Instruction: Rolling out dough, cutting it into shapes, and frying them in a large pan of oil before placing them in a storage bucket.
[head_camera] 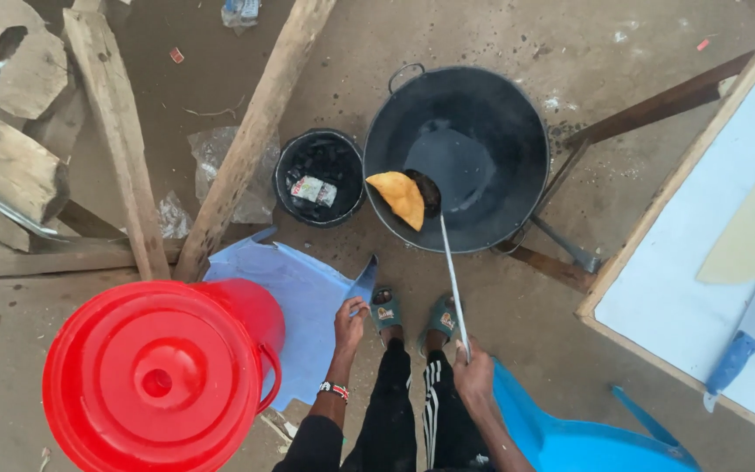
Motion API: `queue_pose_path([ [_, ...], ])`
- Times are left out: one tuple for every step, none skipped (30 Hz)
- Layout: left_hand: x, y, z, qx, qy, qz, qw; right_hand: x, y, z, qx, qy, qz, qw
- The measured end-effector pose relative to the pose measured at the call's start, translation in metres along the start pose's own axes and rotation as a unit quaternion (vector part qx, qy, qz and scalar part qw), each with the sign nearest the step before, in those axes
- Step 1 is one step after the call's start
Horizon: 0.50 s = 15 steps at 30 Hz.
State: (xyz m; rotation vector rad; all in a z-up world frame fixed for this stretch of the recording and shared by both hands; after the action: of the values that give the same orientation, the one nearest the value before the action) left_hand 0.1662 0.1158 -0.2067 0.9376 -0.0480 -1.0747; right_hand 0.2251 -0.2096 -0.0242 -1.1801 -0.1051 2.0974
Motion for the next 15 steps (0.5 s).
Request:
queue_pose_path([
  [0.002, -0.002, -0.003, 0.0, 0.0, -0.001, 1.0, -0.001, -0.004, -0.003, 0.001, -0.001, -0.001, 1.0],
  [0.004, -0.005, -0.005, 0.0, -0.003, 0.009, 1.0, -0.002, -0.011, -0.007, -0.017, 0.007, -0.003, 1.0],
  [0.007, -0.013, -0.001, -0.006, -0.008, 0.018, 1.0, -0.006, -0.013, -0.006, -0.032, 0.012, -0.002, 0.999],
  [0.006, -0.018, 0.004, -0.01, -0.009, 0.016, 1.0, -0.005, -0.011, -0.006, -0.028, 0.01, 0.001, 1.0],
  [0.009, -0.015, 0.003, 0.001, -0.009, 0.003, 1.0, -0.004, -0.014, -0.012, -0.03, 0.009, 0.011, 0.999],
  [0.011, -0.012, 0.001, 0.013, -0.01, -0.011, 1.0, -0.003, -0.017, -0.018, -0.031, 0.007, 0.02, 0.999],
  [0.014, -0.008, -0.002, 0.015, -0.011, -0.012, 1.0, -0.009, -0.029, -0.016, -0.03, 0.008, 0.018, 0.999],
  [0.017, -0.005, -0.004, 0.008, -0.015, -0.011, 1.0, -0.013, -0.037, -0.014, 0.002, -0.002, 0.03, 1.0],
  [0.017, -0.008, 0.002, -0.005, -0.017, -0.011, 1.0, -0.02, -0.04, -0.007, 0.036, -0.015, 0.046, 0.998],
  [0.014, -0.006, 0.005, -0.009, -0.016, -0.012, 1.0, -0.015, -0.032, -0.007, 0.038, -0.019, 0.048, 0.998],
  [0.016, 0.001, 0.003, -0.007, -0.022, -0.014, 1.0, -0.013, -0.033, -0.012, -0.008, 0.004, 0.057, 0.998],
  [0.018, 0.009, 0.001, -0.004, -0.027, -0.016, 0.999, -0.011, -0.034, -0.017, -0.054, 0.027, 0.065, 0.996],
  [0.024, 0.002, -0.01, -0.002, -0.027, -0.016, 0.999, -0.009, -0.034, -0.016, -0.055, 0.028, 0.063, 0.996],
  [0.03, -0.003, -0.02, 0.001, -0.025, 0.033, 0.999, -0.005, -0.03, -0.015, -0.038, 0.011, 0.079, 0.996],
  [0.035, -0.014, -0.024, 0.0, -0.022, 0.082, 0.996, -0.003, -0.023, -0.01, -0.021, -0.009, 0.099, 0.995],
])
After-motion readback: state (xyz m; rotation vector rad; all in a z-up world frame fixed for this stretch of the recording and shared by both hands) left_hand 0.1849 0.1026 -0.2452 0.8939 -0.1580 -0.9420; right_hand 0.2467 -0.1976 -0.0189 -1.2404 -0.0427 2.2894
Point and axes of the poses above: each hand's wrist, its own z-axis away from the middle knuckle, its own x-axis out of the palm, y = z × x, the point moved 7 cm from there along -z, towards the middle knuckle, and after that the axes turned 9 degrees about y, right-handed, at the moved point
